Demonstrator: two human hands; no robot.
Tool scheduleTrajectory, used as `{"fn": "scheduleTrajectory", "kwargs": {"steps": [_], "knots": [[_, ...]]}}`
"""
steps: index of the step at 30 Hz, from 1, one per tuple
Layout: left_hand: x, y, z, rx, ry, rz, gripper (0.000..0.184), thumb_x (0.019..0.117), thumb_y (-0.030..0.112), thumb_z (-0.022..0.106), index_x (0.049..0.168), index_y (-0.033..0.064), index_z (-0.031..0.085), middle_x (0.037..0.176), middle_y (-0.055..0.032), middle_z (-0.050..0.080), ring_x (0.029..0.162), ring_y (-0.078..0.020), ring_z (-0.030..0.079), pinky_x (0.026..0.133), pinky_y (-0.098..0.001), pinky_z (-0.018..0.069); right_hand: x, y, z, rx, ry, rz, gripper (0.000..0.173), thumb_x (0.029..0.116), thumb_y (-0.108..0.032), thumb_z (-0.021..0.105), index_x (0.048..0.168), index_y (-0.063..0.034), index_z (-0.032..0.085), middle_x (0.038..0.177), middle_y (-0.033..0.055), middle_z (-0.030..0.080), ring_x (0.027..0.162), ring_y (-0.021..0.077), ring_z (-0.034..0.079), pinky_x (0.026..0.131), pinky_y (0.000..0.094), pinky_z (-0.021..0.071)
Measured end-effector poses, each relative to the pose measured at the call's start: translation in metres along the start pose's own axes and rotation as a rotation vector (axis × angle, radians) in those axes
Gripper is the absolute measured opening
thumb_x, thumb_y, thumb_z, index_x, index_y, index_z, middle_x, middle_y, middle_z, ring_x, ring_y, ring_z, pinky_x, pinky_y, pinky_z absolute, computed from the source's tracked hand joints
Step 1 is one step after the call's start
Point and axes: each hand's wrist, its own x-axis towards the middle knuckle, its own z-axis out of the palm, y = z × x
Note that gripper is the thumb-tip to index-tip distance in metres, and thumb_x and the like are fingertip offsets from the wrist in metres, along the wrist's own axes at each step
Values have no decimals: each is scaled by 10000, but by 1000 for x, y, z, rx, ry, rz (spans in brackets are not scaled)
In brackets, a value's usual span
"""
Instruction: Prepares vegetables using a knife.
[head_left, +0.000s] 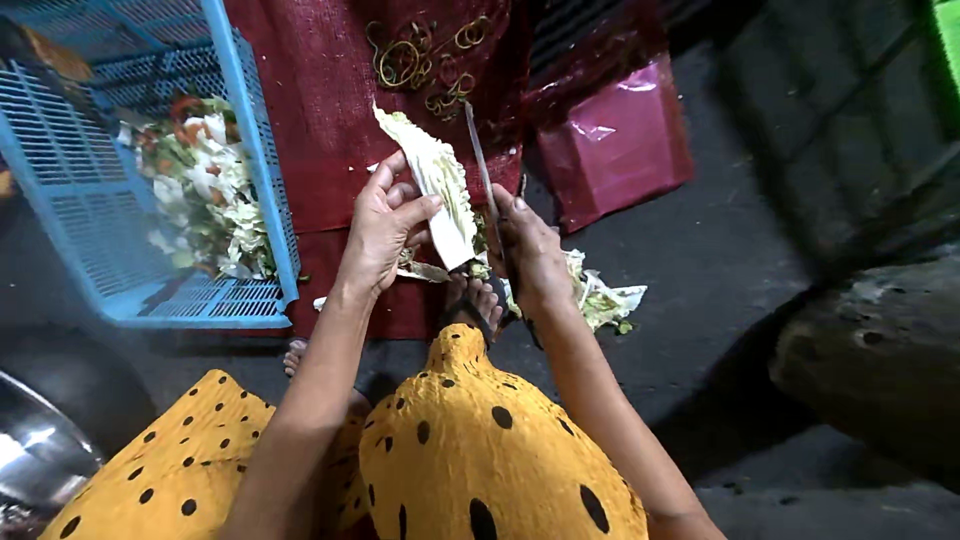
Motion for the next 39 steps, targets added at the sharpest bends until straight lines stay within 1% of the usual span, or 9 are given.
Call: {"fn": "scheduleTrajectory", "kwargs": {"steps": [5, 9, 13, 18, 24, 29, 33, 36, 39], "knots": [[1, -2, -7, -68, 95, 15, 519, 941, -91, 621, 1427, 43, 494, 1029, -106, 683, 833, -177, 706, 705, -328, 622, 1, -3, 9, 27, -79, -42, 455, 1112, -421, 337, 1486, -258, 537, 746, -27, 582, 467, 48, 439, 404, 189, 382], [5, -4, -18, -408, 102, -35, 272, 1018, 18, 540, 1286, 56, 575, 1069, -86, 695, 933, -174, 705, 846, -355, 607, 3, -9, 20, 52, -84, -71, 446, 1099, -411, 393, 1486, -244, 538, 737, -42, 551, 465, 46, 413, 405, 189, 373], [3, 3, -22, -623, 160, -15, 139, 1046, 71, 499, 1177, 91, 542, 1031, -86, 678, 928, -183, 699, 858, -357, 598, 6, -10, 34, 31, -100, -81, 451, 1088, -385, 418, 1488, -214, 536, 800, -37, 571, 531, 54, 454, 464, 205, 411], [1, 11, -30, -557, 172, 81, 218, 1041, 48, 500, 1244, 122, 526, 1028, -83, 672, 879, -179, 694, 790, -353, 603, 9, -17, 46, 10, -159, -126, 453, 1092, -370, 413, 1495, -199, 530, 762, -44, 542, 521, 52, 439, 460, 202, 402], [-1, 4, -22, -415, 166, 96, 469, 975, -26, 582, 1364, 188, 429, 1098, -58, 663, 935, -185, 683, 788, -394, 597, 13, -33, 66, 84, -297, 38, 518, 1058, -566, 406, 1475, -280, 522, 770, -22, 596, 490, 48, 435, 426, 190, 374], [-8, -4, -20, -194, 165, 129, 624, 947, -77, 618, 1424, 220, 348, 1151, -54, 700, 892, -150, 714, 712, -289, 599, 12, -37, 78, 291, -347, 127, 413, 1069, -438, 481, 1437, -259, 531, 697, -14, 538, 434, 31, 388, 396, 167, 356], [2, -7, -18, -258, 265, 125, 689, 898, -152, 632, 1443, 149, 337, 1104, -109, 686, 889, -187, 716, 742, -334, 612, 11, -34, 76, 322, -357, 123, 346, 1089, -359, 455, 1392, -224, 551, 629, -26, 466, 429, 35, 381, 397, 167, 356], [13, -16, -25, -263, 381, 131, 725, 892, -140, 651, 1483, 128, 327, 1117, -135, 676, 903, -200, 704, 762, -359, 602, 5, -31, 65, 270, -325, 81, 349, 1091, -337, 426, 1403, -217, 526, 601, -56, 415, 436, 32, 379, 406, 172, 358], [22, -17, -36, -347, 489, 107, 717, 906, -101, 663, 1496, 124, 321, 1164, -148, 652, 943, -212, 683, 760, -367, 586, -10, -21, 34, 23, -163, -94, 420, 1079, -270, 444, 1484, -170, 492, 667, -66, 474, 472, 27, 403, 423, 188, 378]]}}
